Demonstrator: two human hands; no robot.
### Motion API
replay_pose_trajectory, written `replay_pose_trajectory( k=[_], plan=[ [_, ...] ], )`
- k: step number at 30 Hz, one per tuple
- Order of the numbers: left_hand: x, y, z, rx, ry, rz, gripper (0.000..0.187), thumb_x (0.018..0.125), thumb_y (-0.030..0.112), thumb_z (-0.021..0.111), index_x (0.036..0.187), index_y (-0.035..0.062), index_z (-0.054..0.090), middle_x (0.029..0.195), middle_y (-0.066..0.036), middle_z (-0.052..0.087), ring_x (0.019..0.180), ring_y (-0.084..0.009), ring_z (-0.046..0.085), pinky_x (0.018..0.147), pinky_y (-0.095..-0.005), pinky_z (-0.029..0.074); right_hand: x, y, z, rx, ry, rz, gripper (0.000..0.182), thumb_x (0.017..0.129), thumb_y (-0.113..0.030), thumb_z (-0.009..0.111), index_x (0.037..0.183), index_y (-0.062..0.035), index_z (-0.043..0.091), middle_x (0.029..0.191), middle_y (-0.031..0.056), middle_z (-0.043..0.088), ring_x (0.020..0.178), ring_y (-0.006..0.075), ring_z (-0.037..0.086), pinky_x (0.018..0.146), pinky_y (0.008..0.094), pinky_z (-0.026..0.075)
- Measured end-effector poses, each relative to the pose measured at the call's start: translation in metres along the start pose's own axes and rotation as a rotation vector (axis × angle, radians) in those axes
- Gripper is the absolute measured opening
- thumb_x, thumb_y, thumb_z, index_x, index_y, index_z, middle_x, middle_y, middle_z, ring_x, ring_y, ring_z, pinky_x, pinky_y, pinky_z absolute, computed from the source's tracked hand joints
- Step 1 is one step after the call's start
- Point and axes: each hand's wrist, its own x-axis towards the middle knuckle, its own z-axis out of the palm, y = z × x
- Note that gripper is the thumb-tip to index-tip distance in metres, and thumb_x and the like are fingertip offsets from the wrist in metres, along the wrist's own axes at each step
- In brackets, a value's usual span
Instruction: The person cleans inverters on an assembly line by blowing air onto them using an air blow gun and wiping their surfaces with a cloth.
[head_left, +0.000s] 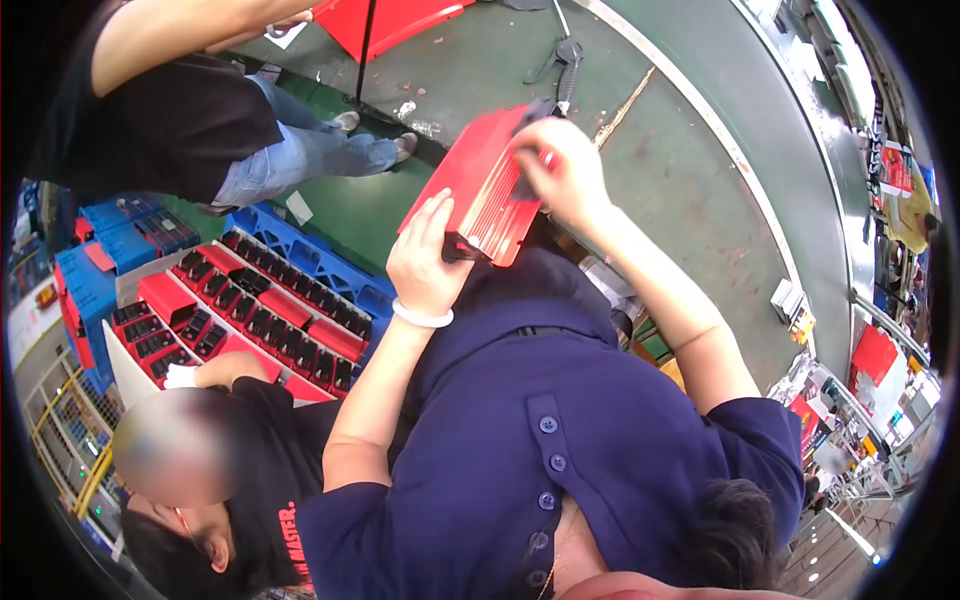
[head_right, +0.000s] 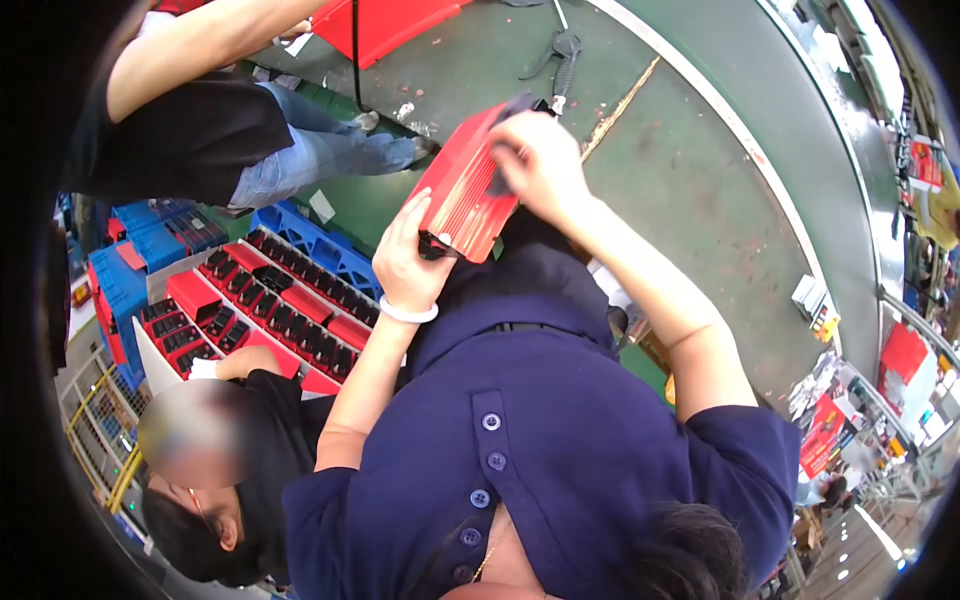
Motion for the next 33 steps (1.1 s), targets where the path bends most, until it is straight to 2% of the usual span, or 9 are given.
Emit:
replay_pose_trajectory(
  k=[4, 8, 12, 13, 20, 28, 29, 32, 33],
  plan=[
    [0.003, -0.003, -0.001, 0.006, 0.0, 0.015, 0.067, 0.061, 0.017, 0.085, 0.124, 0.007, 0.063, 0.126, -0.008, 0.067, 0.107, -0.0306, 0.067, 0.09, -0.0397, 0.054, -0.01, -0.038, -0.015, 0.202, -0.21, -0.315, 0.019, 0.075, 0.0, 0.072, 0.093, -0.006, 0.068, 0.093, 0.0104, 0.068, 0.089, 0.0301, 0.067, 0.08, 0.038, 0.055],
    [0.009, -0.007, -0.006, -0.006, -0.044, 0.081, 0.064, 0.063, 0.015, 0.083, 0.123, 0.0072, 0.063, 0.128, -0.008, 0.067, 0.109, -0.03, 0.067, 0.09, -0.0394, 0.054, -0.008, 0.05, -0.037, 0.036, 0.045, 0.298, 0.021, 0.081, 0.002, 0.069, 0.101, -0.0035, 0.067, 0.095, 0.0117, 0.069, 0.085, 0.025, 0.07, 0.077, 0.0336, 0.058],
    [0.009, 0.001, -0.008, 0.01, -0.061, 0.09, 0.062, 0.062, 0.011, 0.083, 0.121, 0.0073, 0.064, 0.125, -0.008, 0.068, 0.109, -0.0303, 0.067, 0.093, -0.0386, 0.054, -0.006, 0.031, -0.046, -0.156, -0.18, 0.213, 0.013, 0.085, -0.008, 0.069, 0.097, -0.0046, 0.065, 0.096, 0.0123, 0.069, 0.082, 0.0269, 0.069, 0.073, 0.0369, 0.055],
    [0.012, 0.001, -0.008, 0.015, -0.068, 0.099, 0.061, 0.063, 0.012, 0.083, 0.121, 0.0073, 0.064, 0.125, -0.008, 0.068, 0.108, -0.0301, 0.067, 0.093, -0.0385, 0.054, -0.013, 0.033, -0.036, -0.15, -0.227, 0.229, 0.015, 0.086, -0.017, 0.067, 0.093, -0.005, 0.062, 0.093, 0.0142, 0.066, 0.087, 0.0345, 0.066, 0.078, 0.0412, 0.053],
    [0.022, 0.008, -0.009, 0.06, -0.091, 0.142, 0.058, 0.065, 0.017, 0.081, 0.12, 0.01, 0.067, 0.125, -0.005, 0.068, 0.105, -0.0272, 0.068, 0.09, -0.0372, 0.054, -0.035, -0.003, -0.034, -0.356, -0.254, 0.103, 0.011, 0.088, -0.014, 0.065, 0.093, -0.0051, 0.063, 0.085, 0.0133, 0.065, 0.086, 0.0332, 0.063, 0.077, 0.0452, 0.047],
    [0.021, 0.007, -0.005, 0.09, -0.063, 0.173, 0.056, 0.065, 0.019, 0.081, 0.119, 0.0109, 0.068, 0.125, -0.004, 0.068, 0.103, -0.0264, 0.069, 0.087, -0.0367, 0.055, -0.06, -0.08, -0.042, 0.077, -0.195, 0.058, 0.01, 0.087, -0.013, 0.068, 0.091, -0.0043, 0.064, 0.086, 0.012, 0.066, 0.086, 0.0343, 0.064, 0.079, 0.0418, 0.049],
    [0.021, 0.008, -0.005, 0.091, -0.066, 0.177, 0.056, 0.065, 0.019, 0.081, 0.119, 0.0108, 0.068, 0.125, -0.004, 0.068, 0.103, -0.0264, 0.069, 0.087, -0.0369, 0.055, -0.066, -0.08, -0.041, 0.142, -0.216, 0.006, 0.009, 0.09, -0.011, 0.066, 0.091, -0.003, 0.063, 0.085, 0.0106, 0.065, 0.083, 0.0278, 0.065, 0.078, 0.0375, 0.05],
    [0.024, 0.011, -0.006, 0.089, -0.048, 0.184, 0.052, 0.069, 0.021, 0.081, 0.118, 0.0098, 0.068, 0.121, -0.006, 0.069, 0.102, -0.0275, 0.069, 0.086, -0.0373, 0.056, -0.062, -0.077, -0.062, 0.689, -0.467, 0.44, 0.014, 0.097, -0.016, 0.062, 0.097, -0.0016, 0.063, 0.087, 0.0072, 0.065, 0.085, 0.0174, 0.064, 0.079, 0.0332, 0.05],
    [0.027, 0.014, -0.005, 0.087, -0.037, 0.158, 0.051, 0.07, 0.021, 0.081, 0.118, 0.0095, 0.068, 0.12, -0.007, 0.069, 0.101, -0.0279, 0.07, 0.085, -0.0373, 0.056, -0.071, -0.063, -0.057, 0.846, -0.336, 0.513, 0.014, 0.101, -0.016, 0.058, 0.099, -0.0029, 0.061, 0.086, 0.0002, 0.064, 0.078, 0.0103, 0.061, 0.074, 0.0266, 0.05]
  ],
)
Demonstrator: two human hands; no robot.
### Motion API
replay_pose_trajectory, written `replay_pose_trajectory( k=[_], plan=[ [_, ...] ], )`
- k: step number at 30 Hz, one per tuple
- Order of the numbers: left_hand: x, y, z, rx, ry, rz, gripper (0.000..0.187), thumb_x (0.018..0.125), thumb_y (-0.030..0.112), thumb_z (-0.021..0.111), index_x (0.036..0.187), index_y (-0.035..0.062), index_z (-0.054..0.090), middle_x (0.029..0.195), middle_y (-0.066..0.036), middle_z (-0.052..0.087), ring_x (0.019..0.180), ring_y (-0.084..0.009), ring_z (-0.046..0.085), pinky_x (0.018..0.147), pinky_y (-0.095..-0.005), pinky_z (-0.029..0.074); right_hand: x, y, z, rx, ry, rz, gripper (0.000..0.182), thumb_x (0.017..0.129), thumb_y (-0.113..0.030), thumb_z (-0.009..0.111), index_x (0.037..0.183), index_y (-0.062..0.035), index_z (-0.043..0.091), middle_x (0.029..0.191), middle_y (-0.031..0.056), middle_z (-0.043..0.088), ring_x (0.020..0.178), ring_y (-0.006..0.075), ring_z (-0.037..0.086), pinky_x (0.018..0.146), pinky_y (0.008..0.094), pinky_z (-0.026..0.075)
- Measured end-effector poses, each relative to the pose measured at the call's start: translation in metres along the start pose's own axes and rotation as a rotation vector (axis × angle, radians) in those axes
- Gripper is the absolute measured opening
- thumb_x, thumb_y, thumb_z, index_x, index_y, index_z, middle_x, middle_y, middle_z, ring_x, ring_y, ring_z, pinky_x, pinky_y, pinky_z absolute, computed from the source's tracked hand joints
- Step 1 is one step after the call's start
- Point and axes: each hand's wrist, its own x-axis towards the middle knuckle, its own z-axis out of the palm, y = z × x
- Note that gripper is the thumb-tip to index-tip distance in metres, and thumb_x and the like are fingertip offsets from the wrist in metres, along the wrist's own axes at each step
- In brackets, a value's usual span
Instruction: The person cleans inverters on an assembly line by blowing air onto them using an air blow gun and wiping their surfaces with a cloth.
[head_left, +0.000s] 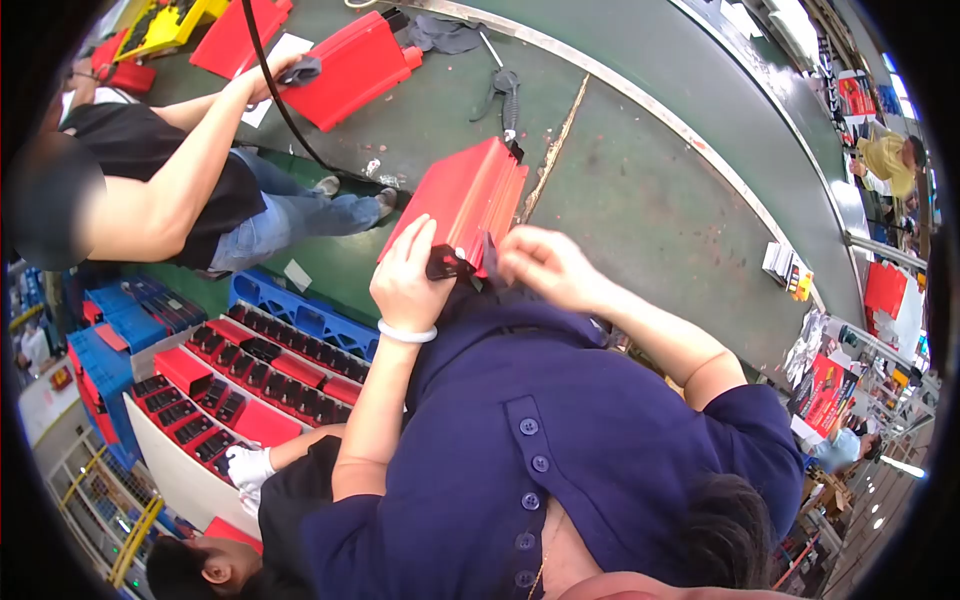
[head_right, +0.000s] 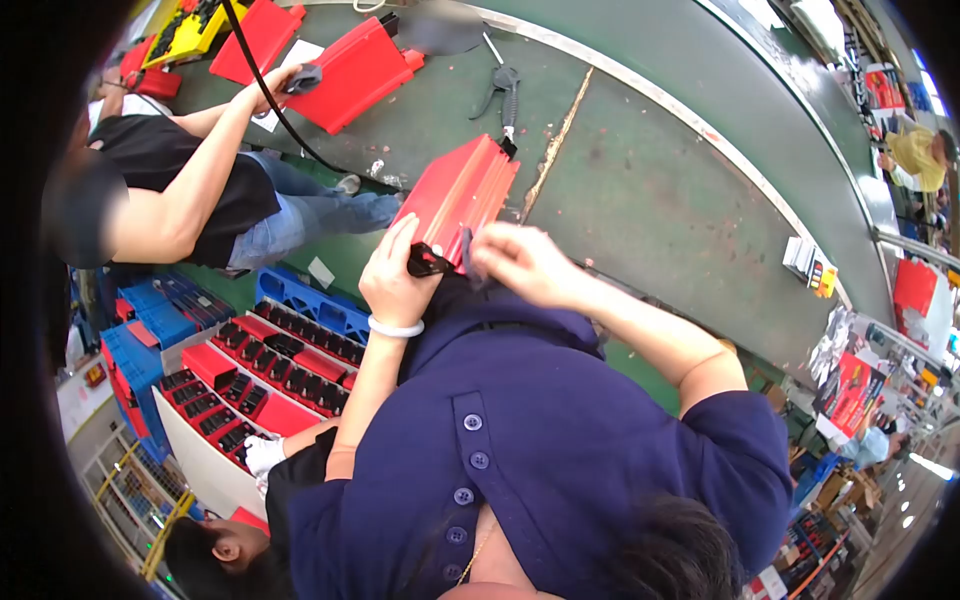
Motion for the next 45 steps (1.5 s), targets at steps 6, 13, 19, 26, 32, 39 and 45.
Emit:
replay_pose_trajectory(
  k=[6, 13, 19, 26, 32, 39, 45],
  plan=[
    [0.017, -0.017, -0.012, -0.123, -0.008, -0.177, 0.066, 0.06, 0.02, 0.09, 0.12, 0.0082, 0.065, 0.112, -0.01, 0.071, 0.096, -0.0307, 0.07, 0.083, -0.0386, 0.056, 0.015, 0.032, -0.058, 0.222, 0.395, 0.249, 0.034, 0.102, -0.042, 0.055, 0.104, -0.0099, 0.063, 0.077, -0.0039, 0.056, 0.066, 0.0066, 0.048, 0.061, 0.0243, 0.041],
    [0.028, -0.011, -0.006, -0.097, -0.024, 0.219, 0.053, 0.069, 0.021, 0.085, 0.115, 0.0032, 0.067, 0.111, -0.015, 0.071, 0.098, -0.0323, 0.07, 0.086, -0.0395, 0.056, 0.06, 0.038, -0.017, 0.605, 0.411, 0.654, 0.054, 0.101, -0.057, 0.05, 0.118, -0.0088, 0.066, 0.103, 0.0013, 0.069, 0.086, 0.0145, 0.063, 0.077, 0.0299, 0.05],
    [0.056, 0.002, -0.021, -0.298, -0.347, 0.385, 0.075, 0.062, 0.031, 0.09, 0.127, 0.005, 0.063, 0.124, -0.015, 0.065, 0.113, -0.0331, 0.063, 0.099, -0.0426, 0.05, 0.061, 0.09, -0.008, 0.979, 0.665, 0.534, 0.047, 0.106, -0.044, 0.046, 0.129, -0.0049, 0.058, 0.126, 0.0127, 0.066, 0.108, 0.0254, 0.067, 0.094, 0.0442, 0.055],
    [0.041, -0.166, 0.07, -1.157, -0.888, -1.07, 0.09, 0.088, 0.079, 0.045, 0.138, 0.0056, 0.055, 0.126, -0.011, 0.064, 0.112, -0.0246, 0.061, 0.103, -0.0356, 0.044, 0.045, 0.102, 0.009, 0.826, 0.784, 0.412, 0.048, 0.108, -0.04, 0.041, 0.13, -0.0009, 0.057, 0.118, 0.0119, 0.069, 0.105, 0.0221, 0.067, 0.088, 0.0412, 0.055],
    [0.056, -0.102, 0.072, -1.561, -1.148, -0.97, 0.107, 0.085, 0.089, 0.029, 0.147, 0.0035, 0.045, 0.137, -0.009, 0.06, 0.119, -0.0217, 0.06, 0.104, -0.0385, 0.046, 0.024, 0.114, -0.011, 0.625, 0.879, 0.178, 0.054, 0.107, -0.046, 0.044, 0.125, 0.0012, 0.062, 0.118, 0.011, 0.07, 0.105, 0.0186, 0.065, 0.097, 0.038, 0.049],
    [0.085, -0.046, 0.078, -1.769, -1.182, -0.626, 0.066, 0.095, 0.03, 0.069, 0.147, 0.0029, 0.04, 0.138, -0.012, 0.057, 0.126, -0.0224, 0.056, 0.105, -0.0406, 0.048, -0.015, 0.084, -0.034, 0.578, 0.72, 0.12, 0.057, 0.107, -0.05, 0.04, 0.131, -0.0013, 0.059, 0.12, 0.0069, 0.067, 0.107, 0.0147, 0.063, 0.094, 0.0339, 0.052],
    [0.092, 0.012, 0.038, -1.56, -0.826, -0.336, 0.066, 0.081, 0.0, 0.075, 0.139, 0.0005, 0.045, 0.131, -0.013, 0.061, 0.12, -0.0237, 0.06, 0.104, -0.039, 0.048, -0.037, 0.073, -0.05, -0.115, 1.125, 0.311, 0.049, 0.106, -0.047, 0.043, 0.127, -0.0079, 0.063, 0.108, 0.0076, 0.069, 0.1, 0.0135, 0.062, 0.086, 0.0316, 0.049]
  ],
)
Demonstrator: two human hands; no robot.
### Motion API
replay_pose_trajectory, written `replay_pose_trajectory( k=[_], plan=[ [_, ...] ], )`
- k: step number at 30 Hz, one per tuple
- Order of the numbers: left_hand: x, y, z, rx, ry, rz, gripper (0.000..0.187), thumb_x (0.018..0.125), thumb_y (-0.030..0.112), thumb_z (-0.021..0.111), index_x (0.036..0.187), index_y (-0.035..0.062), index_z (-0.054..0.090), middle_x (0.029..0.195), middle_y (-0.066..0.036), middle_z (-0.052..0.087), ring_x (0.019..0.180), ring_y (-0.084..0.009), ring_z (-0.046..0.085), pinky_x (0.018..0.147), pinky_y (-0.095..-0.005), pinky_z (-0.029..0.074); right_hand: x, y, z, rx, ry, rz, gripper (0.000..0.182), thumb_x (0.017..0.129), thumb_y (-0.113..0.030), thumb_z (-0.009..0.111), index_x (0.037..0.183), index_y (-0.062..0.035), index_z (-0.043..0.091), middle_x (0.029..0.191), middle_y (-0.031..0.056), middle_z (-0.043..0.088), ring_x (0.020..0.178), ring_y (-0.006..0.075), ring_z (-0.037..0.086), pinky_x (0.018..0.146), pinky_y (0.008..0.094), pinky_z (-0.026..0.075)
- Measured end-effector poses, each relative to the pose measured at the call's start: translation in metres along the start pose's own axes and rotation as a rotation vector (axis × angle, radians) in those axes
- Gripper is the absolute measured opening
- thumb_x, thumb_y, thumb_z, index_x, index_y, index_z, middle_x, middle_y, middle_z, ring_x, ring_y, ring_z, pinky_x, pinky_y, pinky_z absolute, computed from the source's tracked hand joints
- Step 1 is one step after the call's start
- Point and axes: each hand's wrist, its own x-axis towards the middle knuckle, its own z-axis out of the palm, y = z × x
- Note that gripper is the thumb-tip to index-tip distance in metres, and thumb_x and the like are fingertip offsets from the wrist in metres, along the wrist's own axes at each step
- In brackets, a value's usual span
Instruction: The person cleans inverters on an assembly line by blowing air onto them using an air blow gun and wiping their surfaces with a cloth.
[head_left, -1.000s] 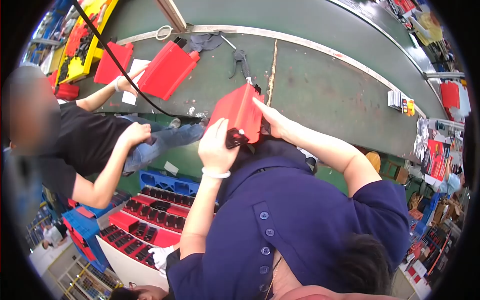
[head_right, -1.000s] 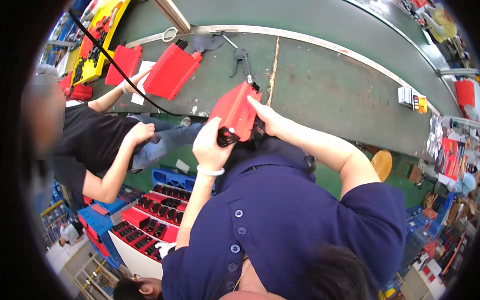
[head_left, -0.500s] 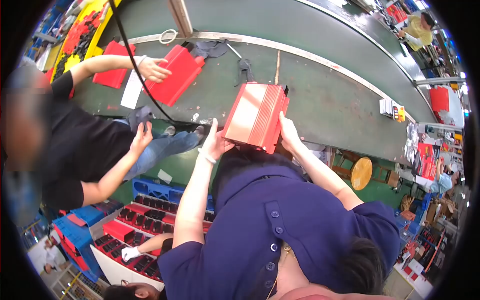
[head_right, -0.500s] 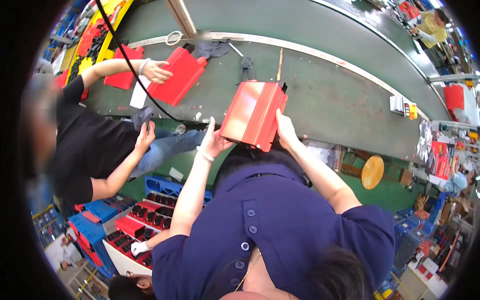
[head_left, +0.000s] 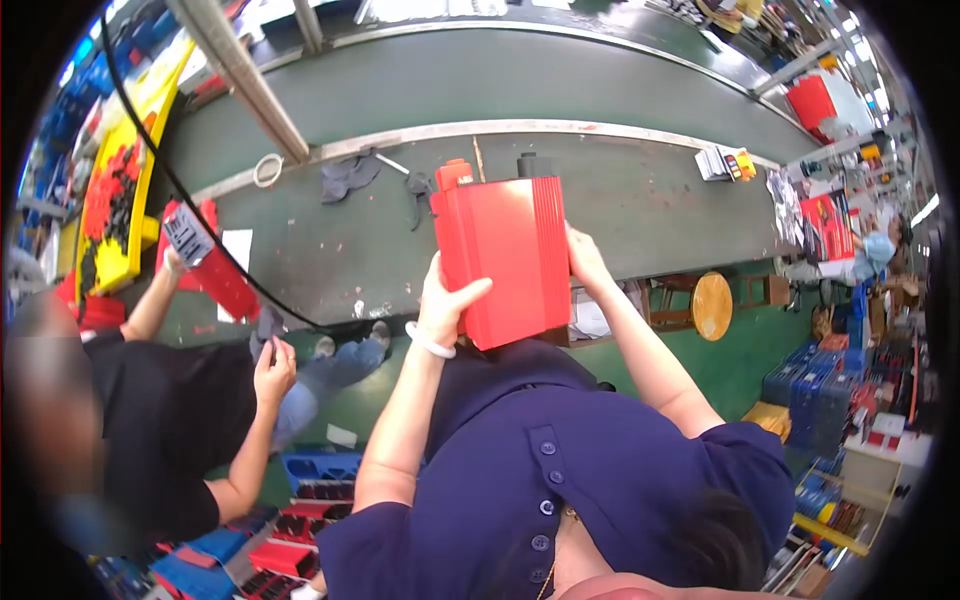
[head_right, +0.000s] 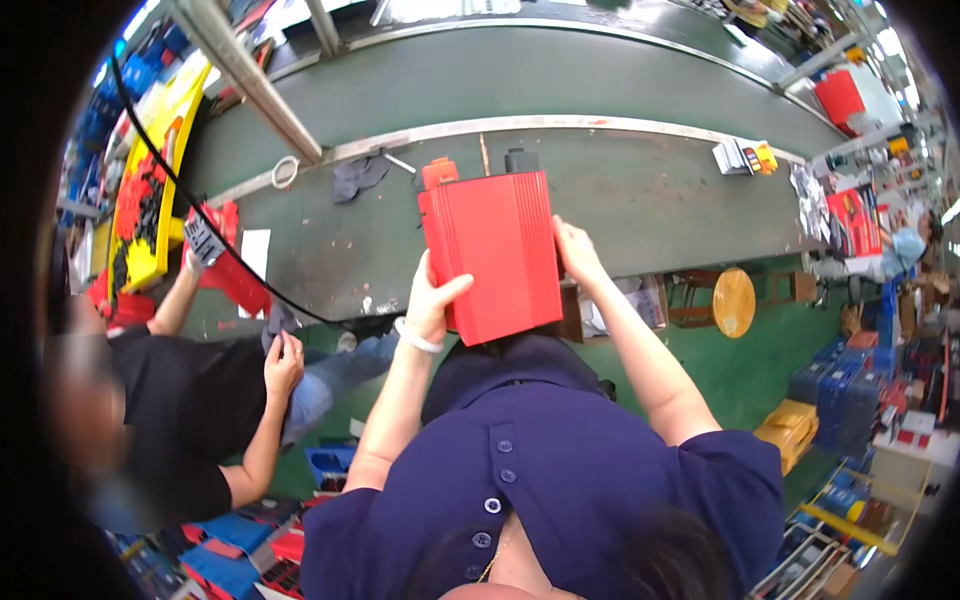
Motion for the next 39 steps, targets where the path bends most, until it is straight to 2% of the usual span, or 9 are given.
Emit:
replay_pose_trajectory(
  k=[2, 4, 10, 14, 18, 22, 28, 33, 39],
  plan=[
    [-0.003, 0.018, 0.015, 0.296, 0.051, 0.186, 0.071, 0.068, 0.003, 0.087, 0.128, -0.0006, 0.05, 0.122, -0.014, 0.064, 0.112, -0.0222, 0.062, 0.1, -0.0381, 0.05, -0.002, -0.005, -0.02, 0.375, 0.136, -0.059, 0.031, 0.102, -0.035, 0.051, 0.11, -0.0074, 0.063, 0.089, 0.0045, 0.058, 0.084, 0.0126, 0.055, 0.075, 0.0273, 0.046],
    [-0.003, 0.029, 0.017, 0.438, 0.009, 0.261, 0.069, 0.064, 0.003, 0.088, 0.123, 0.0001, 0.051, 0.117, -0.013, 0.064, 0.109, -0.021, 0.063, 0.098, -0.037, 0.05, 0.0, -0.008, -0.042, 0.623, 0.218, -0.052, 0.023, 0.094, -0.014, 0.059, 0.116, -0.0058, 0.056, 0.095, 0.0043, 0.056, 0.087, 0.0144, 0.056, 0.079, 0.0265, 0.047],
    [-0.006, 0.035, 0.024, 0.494, -0.079, 0.373, 0.078, 0.058, 0.005, 0.09, 0.125, 0.001, 0.049, 0.115, -0.011, 0.061, 0.106, -0.0198, 0.062, 0.095, -0.0358, 0.051, -0.042, -0.055, -0.096, 0.737, 0.083, -0.315, 0.048, 0.081, 0.008, 0.058, 0.126, -0.0052, 0.047, 0.114, 0.0071, 0.058, 0.103, 0.015, 0.058, 0.093, 0.0276, 0.046],
    [-0.005, 0.037, 0.044, 0.481, -0.122, 0.359, 0.084, 0.057, 0.006, 0.091, 0.128, 0.0014, 0.046, 0.117, -0.011, 0.06, 0.106, -0.0207, 0.064, 0.092, -0.036, 0.053, -0.077, -0.101, -0.127, 0.583, 0.153, -0.553, 0.032, 0.087, 0.01, 0.058, 0.116, -0.0041, 0.054, 0.112, 0.0122, 0.068, 0.108, 0.0169, 0.064, 0.098, 0.0313, 0.048],
    [-0.002, 0.034, 0.063, 0.523, -0.164, 0.42, 0.082, 0.057, 0.006, 0.091, 0.127, 0.0008, 0.047, 0.115, -0.011, 0.061, 0.105, -0.0201, 0.064, 0.091, -0.0348, 0.053, -0.096, -0.127, -0.144, 0.461, 0.237, -0.791, 0.023, 0.088, 0.012, 0.059, 0.109, 0.0042, 0.066, 0.108, 0.0102, 0.071, 0.099, 0.0154, 0.067, 0.09, 0.0287, 0.054],
    [-0.006, 0.037, 0.081, 0.545, -0.153, 0.41, 0.08, 0.057, 0.007, 0.091, 0.125, 0.0003, 0.049, 0.114, -0.011, 0.062, 0.104, -0.0197, 0.064, 0.092, -0.0347, 0.053, -0.095, -0.159, -0.14, -0.008, 0.375, -1.079, 0.024, 0.081, 0.007, 0.067, 0.104, 0.0003, 0.072, 0.103, 0.0105, 0.071, 0.094, 0.0195, 0.069, 0.084, 0.0292, 0.055],
    [-0.009, 0.037, 0.087, 0.58, -0.127, 0.481, 0.076, 0.059, 0.011, 0.091, 0.123, -0.0006, 0.053, 0.111, -0.011, 0.066, 0.103, -0.019, 0.065, 0.092, -0.0336, 0.052, -0.07, -0.187, -0.114, -0.466, 0.334, -1.123, 0.023, 0.072, -0.003, 0.068, 0.096, -0.0022, 0.07, 0.087, 0.0128, 0.07, 0.082, 0.0327, 0.067, 0.079, 0.0357, 0.055],
    [-0.001, 0.035, 0.081, 0.699, -0.041, 0.537, 0.076, 0.059, 0.016, 0.092, 0.124, -0.0009, 0.056, 0.106, -0.013, 0.069, 0.098, -0.0204, 0.068, 0.09, -0.0338, 0.053, -0.062, -0.182, -0.115, -0.434, 0.037, -1.009, 0.025, 0.078, 0.005, 0.063, 0.102, 0.0032, 0.069, 0.097, 0.0149, 0.069, 0.092, 0.0299, 0.067, 0.082, 0.0348, 0.053],
    [-0.008, 0.039, 0.089, 0.9, -0.072, 0.534, 0.074, 0.06, 0.018, 0.091, 0.123, -0.001, 0.057, 0.109, -0.014, 0.069, 0.1, -0.0201, 0.068, 0.092, -0.0336, 0.053, -0.07, -0.139, -0.123, -0.27, 0.029, -0.89, 0.028, 0.077, 0.01, 0.062, 0.103, 0.0034, 0.07, 0.095, 0.0129, 0.07, 0.089, 0.0263, 0.069, 0.08, 0.0325, 0.054]
  ],
)
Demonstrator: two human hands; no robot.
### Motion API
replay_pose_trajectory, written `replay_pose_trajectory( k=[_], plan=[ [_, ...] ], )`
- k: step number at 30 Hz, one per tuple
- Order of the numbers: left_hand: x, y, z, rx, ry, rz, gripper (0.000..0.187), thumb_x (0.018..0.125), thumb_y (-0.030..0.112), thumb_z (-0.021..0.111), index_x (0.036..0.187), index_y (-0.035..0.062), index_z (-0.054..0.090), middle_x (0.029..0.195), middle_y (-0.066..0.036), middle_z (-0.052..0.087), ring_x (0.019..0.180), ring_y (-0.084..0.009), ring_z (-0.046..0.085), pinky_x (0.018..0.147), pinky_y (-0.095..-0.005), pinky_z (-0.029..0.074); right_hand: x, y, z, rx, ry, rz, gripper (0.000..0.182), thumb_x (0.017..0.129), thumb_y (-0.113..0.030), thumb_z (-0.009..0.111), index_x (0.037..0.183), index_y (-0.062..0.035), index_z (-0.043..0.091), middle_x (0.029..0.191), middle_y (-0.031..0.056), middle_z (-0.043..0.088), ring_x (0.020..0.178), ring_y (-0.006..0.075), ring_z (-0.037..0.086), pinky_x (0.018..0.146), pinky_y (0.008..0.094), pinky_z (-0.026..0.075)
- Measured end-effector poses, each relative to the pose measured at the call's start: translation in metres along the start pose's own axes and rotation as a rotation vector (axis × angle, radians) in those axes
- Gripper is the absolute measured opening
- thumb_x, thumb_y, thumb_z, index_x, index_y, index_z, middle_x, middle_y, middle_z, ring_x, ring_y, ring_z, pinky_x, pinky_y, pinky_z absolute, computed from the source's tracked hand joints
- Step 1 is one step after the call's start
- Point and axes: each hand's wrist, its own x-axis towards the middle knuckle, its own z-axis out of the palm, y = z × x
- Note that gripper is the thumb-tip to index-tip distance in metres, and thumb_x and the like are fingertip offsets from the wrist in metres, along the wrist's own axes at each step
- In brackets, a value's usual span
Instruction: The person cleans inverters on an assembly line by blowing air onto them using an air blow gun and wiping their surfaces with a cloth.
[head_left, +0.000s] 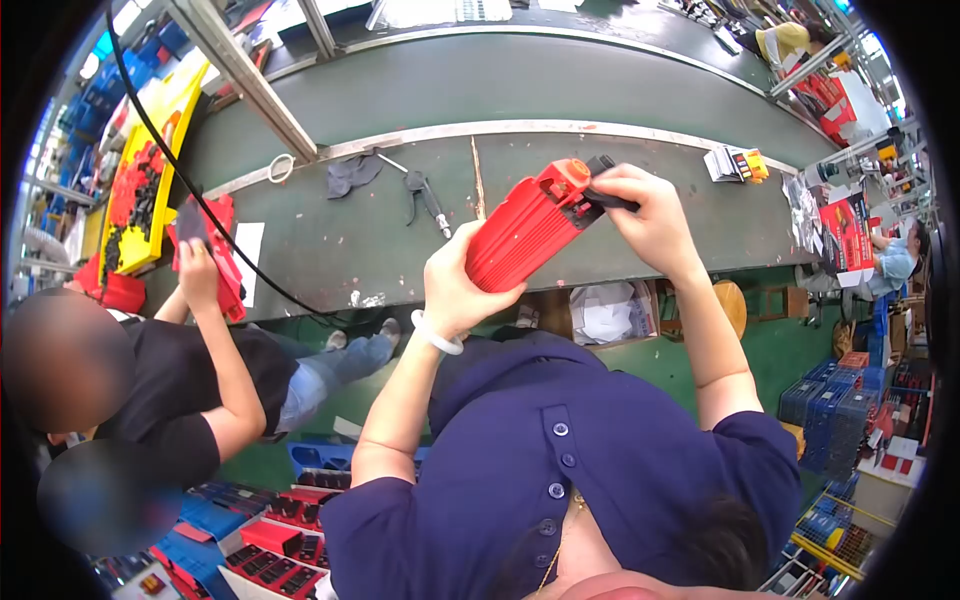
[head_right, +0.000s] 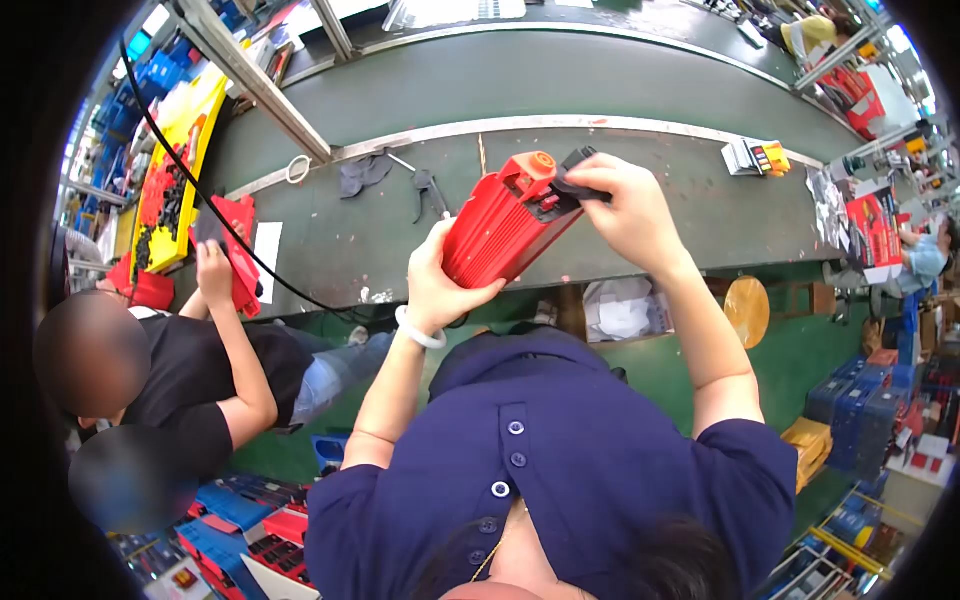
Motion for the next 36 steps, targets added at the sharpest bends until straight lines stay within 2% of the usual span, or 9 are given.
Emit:
replay_pose_trajectory(
  k=[3, 6, 10, 14, 20, 23, 27, 31, 36],
  plan=[
    [0.001, -0.001, 0.0, -0.007, -0.031, -0.075, 0.075, 0.059, 0.02, 0.091, 0.123, -0.0007, 0.057, 0.109, -0.014, 0.069, 0.1, -0.0203, 0.069, 0.092, -0.0336, 0.053, -0.004, 0.011, -0.011, 0.01, -0.02, 0.128, 0.028, 0.076, 0.008, 0.061, 0.102, 0.0023, 0.071, 0.097, 0.0131, 0.071, 0.088, 0.0266, 0.07, 0.079, 0.033, 0.054],
    [0.001, -0.01, 0.007, -0.147, 0.001, -0.11, 0.073, 0.059, 0.019, 0.09, 0.122, 0.0019, 0.057, 0.108, -0.014, 0.071, 0.099, -0.0223, 0.07, 0.09, -0.0348, 0.054, 0.009, 0.018, 0.0, -0.28, 0.115, -0.018, 0.027, 0.078, 0.002, 0.061, 0.103, 0.0016, 0.071, 0.098, 0.0162, 0.07, 0.091, 0.0324, 0.068, 0.082, 0.0372, 0.054],
    [0.005, -0.03, 0.007, -0.17, 0.043, -0.136, 0.073, 0.059, 0.022, 0.091, 0.121, 0.0033, 0.057, 0.108, -0.014, 0.072, 0.098, -0.0233, 0.071, 0.09, -0.0356, 0.055, -0.001, 0.023, 0.014, -0.39, 0.046, -0.106, 0.026, 0.078, 0.004, 0.06, 0.102, 0.0031, 0.071, 0.096, 0.0149, 0.071, 0.089, 0.0295, 0.069, 0.081, 0.0351, 0.055],
    [0.007, -0.032, 0.003, -0.043, 0.031, -0.222, 0.074, 0.059, 0.026, 0.09, 0.122, 0.0055, 0.057, 0.108, -0.015, 0.072, 0.099, -0.0257, 0.071, 0.091, -0.0368, 0.054, -0.01, -0.003, 0.012, 0.362, -0.242, 0.169, 0.027, 0.079, 0.01, 0.056, 0.1, 0.0034, 0.071, 0.092, 0.0121, 0.073, 0.084, 0.02, 0.069, 0.079, 0.03, 0.054],
    [0.002, -0.034, 0.009, 0.052, 0.084, -0.291, 0.076, 0.059, 0.033, 0.089, 0.122, 0.0068, 0.057, 0.107, -0.015, 0.072, 0.099, -0.0283, 0.071, 0.089, -0.0387, 0.055, 0.028, -0.033, 0.072, -0.225, 0.071, -0.346, 0.028, 0.072, 0.001, 0.068, 0.1, -0.0031, 0.07, 0.103, 0.0076, 0.069, 0.091, 0.0319, 0.067, 0.081, 0.0401, 0.054],
    [0.005, -0.027, 0.009, 0.141, 0.082, -0.313, 0.075, 0.059, 0.035, 0.089, 0.122, 0.0082, 0.058, 0.105, -0.015, 0.072, 0.097, -0.0299, 0.071, 0.088, -0.0397, 0.055, 0.041, -0.019, 0.098, -0.624, -0.126, -0.373, 0.02, 0.071, -0.007, 0.071, 0.091, -0.0074, 0.07, 0.095, 0.0055, 0.067, 0.088, 0.0271, 0.064, 0.079, 0.0397, 0.051],
    [0.005, -0.032, 0.012, 0.229, 0.132, -0.336, 0.072, 0.059, 0.034, 0.088, 0.121, 0.0122, 0.058, 0.102, -0.014, 0.072, 0.094, -0.0314, 0.071, 0.084, -0.0412, 0.055, 0.027, -0.02, 0.124, -0.503, -0.384, -0.452, 0.018, 0.068, -0.013, 0.071, 0.085, -0.0081, 0.068, 0.084, 0.0039, 0.064, 0.089, 0.0251, 0.062, 0.081, 0.0384, 0.05],
    [0.006, -0.029, 0.007, 0.261, 0.15, -0.302, 0.07, 0.06, 0.032, 0.087, 0.121, 0.0127, 0.058, 0.102, -0.013, 0.072, 0.094, -0.0315, 0.071, 0.083, -0.0415, 0.055, 0.026, 0.0, 0.11, -0.325, -0.131, -0.634, 0.01, 0.071, -0.008, 0.067, 0.08, -0.0096, 0.07, 0.089, 0.0042, 0.069, 0.091, 0.0244, 0.064, 0.082, 0.037, 0.053],
    [0.01, -0.024, 0.001, 0.313, 0.144, -0.32, 0.073, 0.06, 0.033, 0.088, 0.122, 0.0094, 0.058, 0.104, -0.015, 0.073, 0.094, -0.0315, 0.072, 0.085, -0.0408, 0.056, 0.037, 0.007, 0.074, -0.333, 0.074, -0.384, 0.021, 0.071, -0.002, 0.069, 0.092, -0.0069, 0.072, 0.095, 0.0059, 0.07, 0.089, 0.0278, 0.065, 0.079, 0.0382, 0.055]
  ],
)
